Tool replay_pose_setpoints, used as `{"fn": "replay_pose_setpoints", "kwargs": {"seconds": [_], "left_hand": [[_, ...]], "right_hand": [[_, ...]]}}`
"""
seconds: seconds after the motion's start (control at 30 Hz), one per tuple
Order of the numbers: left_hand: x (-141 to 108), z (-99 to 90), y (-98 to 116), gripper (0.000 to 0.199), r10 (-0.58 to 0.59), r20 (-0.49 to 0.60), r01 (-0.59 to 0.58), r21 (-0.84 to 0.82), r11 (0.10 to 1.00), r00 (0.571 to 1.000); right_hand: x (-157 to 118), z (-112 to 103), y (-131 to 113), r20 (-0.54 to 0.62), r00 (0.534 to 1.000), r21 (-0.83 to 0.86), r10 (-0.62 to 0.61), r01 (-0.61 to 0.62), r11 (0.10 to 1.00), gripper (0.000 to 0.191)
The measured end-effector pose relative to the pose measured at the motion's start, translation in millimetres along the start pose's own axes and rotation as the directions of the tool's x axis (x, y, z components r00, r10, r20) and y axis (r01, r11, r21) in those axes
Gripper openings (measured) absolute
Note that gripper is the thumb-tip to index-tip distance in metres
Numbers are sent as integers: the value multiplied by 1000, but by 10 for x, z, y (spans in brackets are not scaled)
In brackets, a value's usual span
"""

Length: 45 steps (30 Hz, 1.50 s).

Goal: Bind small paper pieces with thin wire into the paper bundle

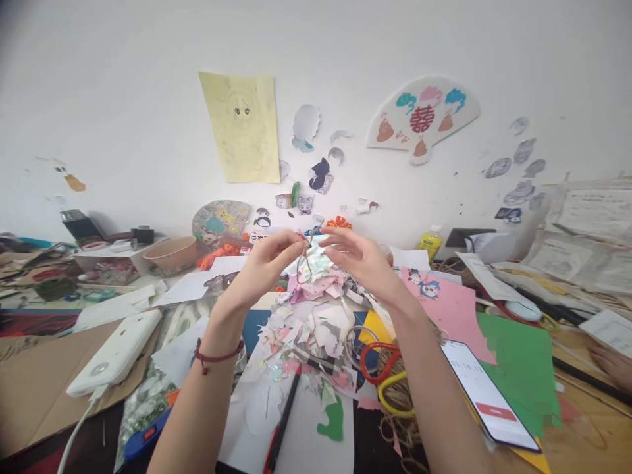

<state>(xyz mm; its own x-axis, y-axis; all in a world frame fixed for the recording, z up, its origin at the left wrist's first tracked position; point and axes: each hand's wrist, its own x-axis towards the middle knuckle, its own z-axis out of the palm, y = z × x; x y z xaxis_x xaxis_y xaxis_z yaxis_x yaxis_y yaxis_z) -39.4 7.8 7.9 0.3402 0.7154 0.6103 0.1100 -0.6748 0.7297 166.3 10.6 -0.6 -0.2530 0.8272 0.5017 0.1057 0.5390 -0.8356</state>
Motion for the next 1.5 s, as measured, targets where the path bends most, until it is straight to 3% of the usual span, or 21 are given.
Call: {"fn": "replay_pose_setpoints", "kwargs": {"seconds": [0.13,0.3,0.43,0.6,0.87,1.07,1.17,1.3,1.43,1.5], "left_hand": [[0,-16,0,26,11,79,-11,4,1000,997],[-12,-39,-25,26,7,156,-5,-10,1000,988],[-10,-40,-51,28,-12,153,7,29,1000,988],[-1,-36,-68,26,-24,116,17,60,998,993],[-22,-68,-61,30,-80,105,69,105,992,991],[3,-43,-42,34,-159,65,165,-91,982,985],[23,-4,-52,32,-194,30,197,-135,971,980],[40,148,-115,24,-138,-123,137,-13,990,983],[43,354,-170,12,-65,-291,103,116,988,954],[43,418,-180,11,-15,-316,52,110,993,949]], "right_hand": [[-10,145,-15,52,996,102,-68,62,993,34],[-24,259,7,-96,990,135,-100,113,984,21],[-34,252,10,-138,979,89,-148,161,983,14],[-45,220,-25,-121,986,91,-117,129,988,16],[-72,130,-75,-20,1000,-120,-17,15,993,26],[-89,118,-129,7,999,-244,-47,47,969,19],[-88,134,-116,12,997,-294,-80,80,952,14],[-67,166,-63,-22,990,-347,-138,122,930,9],[-46,170,-4,-110,984,-299,-142,103,949,13],[-42,155,13,-157,981,-241,-111,71,968,20]]}}
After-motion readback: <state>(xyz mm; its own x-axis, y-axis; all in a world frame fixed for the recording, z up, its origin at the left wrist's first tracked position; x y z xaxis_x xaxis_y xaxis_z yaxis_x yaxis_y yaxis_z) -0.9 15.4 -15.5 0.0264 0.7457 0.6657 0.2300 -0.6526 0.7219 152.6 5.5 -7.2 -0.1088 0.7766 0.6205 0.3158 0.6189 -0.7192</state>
